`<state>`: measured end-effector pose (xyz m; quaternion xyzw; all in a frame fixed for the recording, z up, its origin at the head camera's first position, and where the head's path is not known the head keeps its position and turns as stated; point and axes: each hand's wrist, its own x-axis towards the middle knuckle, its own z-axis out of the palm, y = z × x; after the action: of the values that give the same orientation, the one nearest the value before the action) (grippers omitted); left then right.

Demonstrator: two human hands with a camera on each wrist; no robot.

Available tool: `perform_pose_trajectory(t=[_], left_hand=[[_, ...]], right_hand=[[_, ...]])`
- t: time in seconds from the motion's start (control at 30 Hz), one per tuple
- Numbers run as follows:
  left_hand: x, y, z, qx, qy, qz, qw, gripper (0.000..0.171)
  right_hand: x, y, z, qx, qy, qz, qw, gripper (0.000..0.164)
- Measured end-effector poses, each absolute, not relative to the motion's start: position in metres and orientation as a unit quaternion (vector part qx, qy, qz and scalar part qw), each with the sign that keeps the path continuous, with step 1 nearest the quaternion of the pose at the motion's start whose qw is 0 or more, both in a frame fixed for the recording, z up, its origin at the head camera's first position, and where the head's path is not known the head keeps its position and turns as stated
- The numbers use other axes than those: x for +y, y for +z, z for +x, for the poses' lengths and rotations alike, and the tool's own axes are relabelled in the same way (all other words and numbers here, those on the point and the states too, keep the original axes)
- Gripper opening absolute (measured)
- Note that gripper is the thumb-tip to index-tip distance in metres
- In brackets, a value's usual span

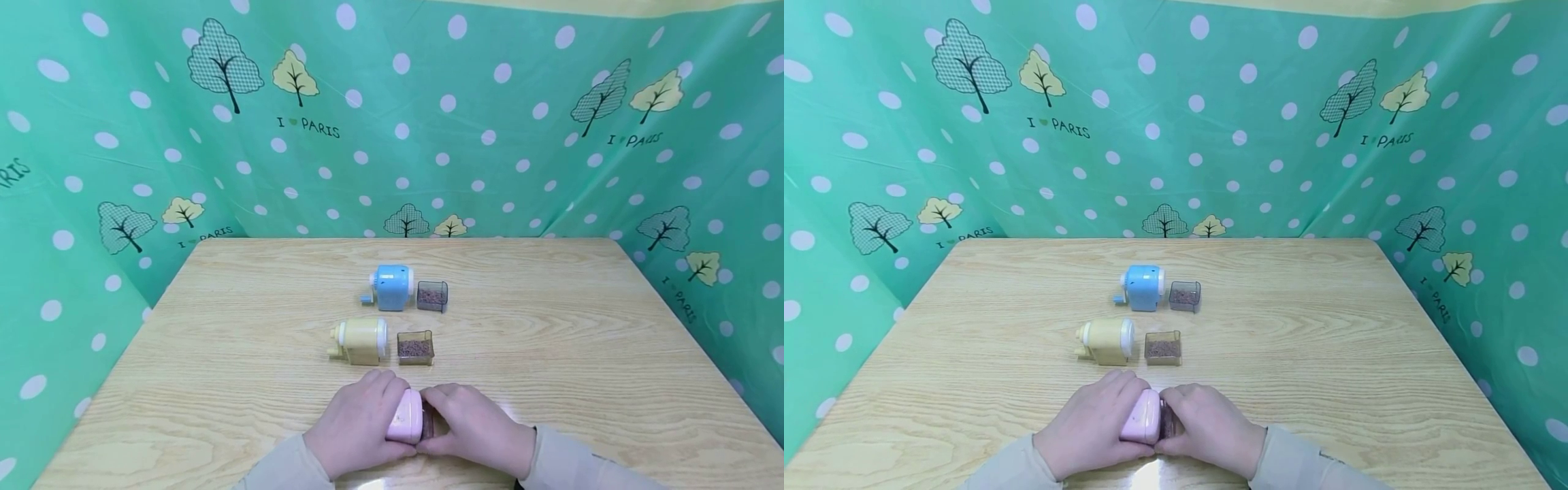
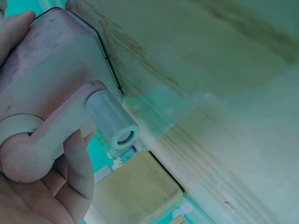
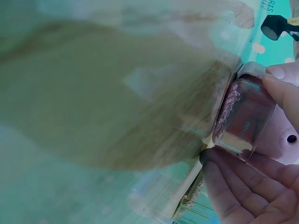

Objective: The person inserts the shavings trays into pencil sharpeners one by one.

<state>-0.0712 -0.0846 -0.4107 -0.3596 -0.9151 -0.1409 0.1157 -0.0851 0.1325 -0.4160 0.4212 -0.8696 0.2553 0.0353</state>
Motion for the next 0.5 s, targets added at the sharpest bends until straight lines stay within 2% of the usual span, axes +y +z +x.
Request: perform_pose_trajectory(t=[0.5], left_hand=[[-0.0853,-0.4085,-0.0702,-0.917,-0.149,-0.358,0.095,0.067]], right_hand=[[0.1322,-0.4163,-0.0867,-0.861,0.278,0.426,0.020,0.053]])
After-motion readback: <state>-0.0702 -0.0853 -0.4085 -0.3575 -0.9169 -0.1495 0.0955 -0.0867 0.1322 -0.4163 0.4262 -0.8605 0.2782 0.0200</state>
